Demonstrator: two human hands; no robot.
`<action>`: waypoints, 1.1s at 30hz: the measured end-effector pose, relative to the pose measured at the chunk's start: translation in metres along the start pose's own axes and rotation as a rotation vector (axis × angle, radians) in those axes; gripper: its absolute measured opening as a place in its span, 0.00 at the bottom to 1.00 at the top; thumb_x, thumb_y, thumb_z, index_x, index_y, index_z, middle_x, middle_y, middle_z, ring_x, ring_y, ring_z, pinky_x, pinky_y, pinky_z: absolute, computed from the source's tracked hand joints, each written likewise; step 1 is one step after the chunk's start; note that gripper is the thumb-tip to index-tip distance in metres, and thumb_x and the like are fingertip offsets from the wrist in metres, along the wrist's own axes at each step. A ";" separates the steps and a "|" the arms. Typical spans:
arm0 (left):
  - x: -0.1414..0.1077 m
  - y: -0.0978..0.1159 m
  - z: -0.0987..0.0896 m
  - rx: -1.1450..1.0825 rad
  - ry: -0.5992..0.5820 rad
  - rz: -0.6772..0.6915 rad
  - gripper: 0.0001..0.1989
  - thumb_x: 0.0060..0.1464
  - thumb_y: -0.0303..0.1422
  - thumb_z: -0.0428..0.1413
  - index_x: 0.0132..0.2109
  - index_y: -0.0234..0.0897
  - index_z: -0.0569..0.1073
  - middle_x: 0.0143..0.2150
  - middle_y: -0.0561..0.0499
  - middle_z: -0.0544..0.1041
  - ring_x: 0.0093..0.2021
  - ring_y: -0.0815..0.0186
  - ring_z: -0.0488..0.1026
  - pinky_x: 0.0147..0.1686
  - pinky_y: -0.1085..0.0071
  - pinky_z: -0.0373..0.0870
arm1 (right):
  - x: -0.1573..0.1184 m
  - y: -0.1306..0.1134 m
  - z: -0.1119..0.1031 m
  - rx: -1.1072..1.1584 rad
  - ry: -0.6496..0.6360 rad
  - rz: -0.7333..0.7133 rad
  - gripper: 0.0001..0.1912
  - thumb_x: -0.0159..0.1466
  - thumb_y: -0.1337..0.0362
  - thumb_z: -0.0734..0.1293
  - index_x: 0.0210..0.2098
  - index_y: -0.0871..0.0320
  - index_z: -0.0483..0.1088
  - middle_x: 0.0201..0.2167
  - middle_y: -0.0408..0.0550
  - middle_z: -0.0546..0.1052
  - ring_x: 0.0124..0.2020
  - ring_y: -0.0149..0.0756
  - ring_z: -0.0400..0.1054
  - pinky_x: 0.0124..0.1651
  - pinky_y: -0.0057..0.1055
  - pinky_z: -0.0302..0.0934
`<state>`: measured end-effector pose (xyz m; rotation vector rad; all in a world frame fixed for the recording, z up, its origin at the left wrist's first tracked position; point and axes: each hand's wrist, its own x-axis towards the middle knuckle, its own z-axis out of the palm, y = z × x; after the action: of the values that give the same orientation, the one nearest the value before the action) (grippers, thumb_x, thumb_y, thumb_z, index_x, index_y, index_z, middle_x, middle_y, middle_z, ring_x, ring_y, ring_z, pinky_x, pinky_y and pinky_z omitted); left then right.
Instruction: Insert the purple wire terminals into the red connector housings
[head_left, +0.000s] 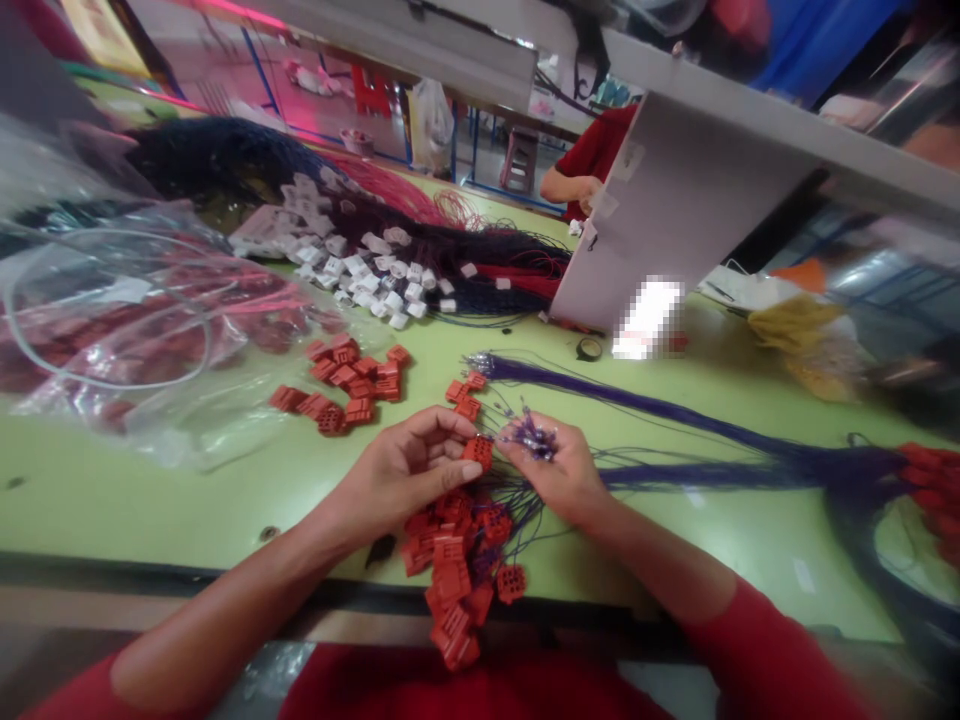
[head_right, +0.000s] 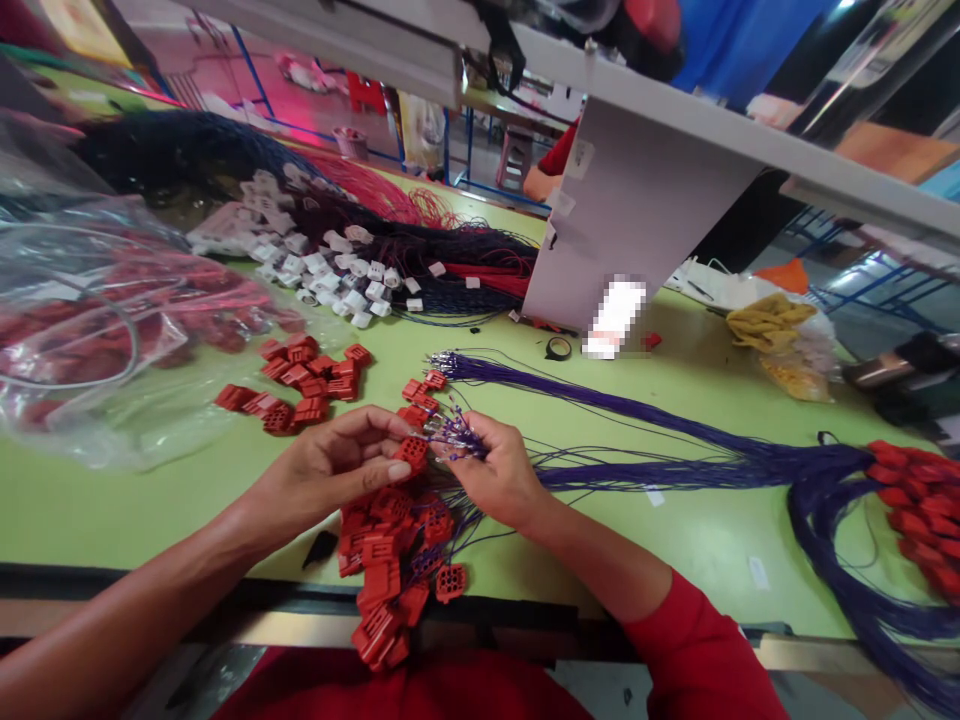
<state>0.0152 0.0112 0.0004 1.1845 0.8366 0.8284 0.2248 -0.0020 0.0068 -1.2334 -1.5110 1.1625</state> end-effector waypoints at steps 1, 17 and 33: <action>0.000 -0.002 0.000 0.008 0.015 0.006 0.19 0.50 0.35 0.68 0.47 0.35 0.74 0.32 0.52 0.77 0.29 0.70 0.74 0.32 0.73 0.75 | 0.000 0.000 0.000 0.012 -0.013 -0.001 0.11 0.62 0.60 0.69 0.28 0.58 0.67 0.23 0.41 0.65 0.26 0.29 0.56 0.28 0.26 0.54; -0.005 -0.015 -0.001 0.610 0.242 0.480 0.13 0.57 0.31 0.64 0.50 0.40 0.76 0.48 0.46 0.80 0.39 0.65 0.77 0.36 0.70 0.74 | -0.001 -0.004 -0.002 -0.035 -0.148 0.001 0.07 0.62 0.63 0.66 0.29 0.58 0.65 0.24 0.39 0.64 0.27 0.29 0.55 0.30 0.26 0.53; -0.005 -0.012 0.010 0.820 0.184 0.693 0.09 0.61 0.24 0.57 0.47 0.39 0.75 0.45 0.47 0.76 0.44 0.63 0.77 0.45 0.69 0.75 | -0.004 0.000 0.002 -0.005 -0.150 0.027 0.08 0.61 0.63 0.68 0.29 0.57 0.64 0.24 0.39 0.64 0.27 0.30 0.54 0.31 0.27 0.51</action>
<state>0.0230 -0.0002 -0.0092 2.2234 0.9607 1.2115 0.2231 -0.0058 0.0056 -1.1957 -1.6117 1.2943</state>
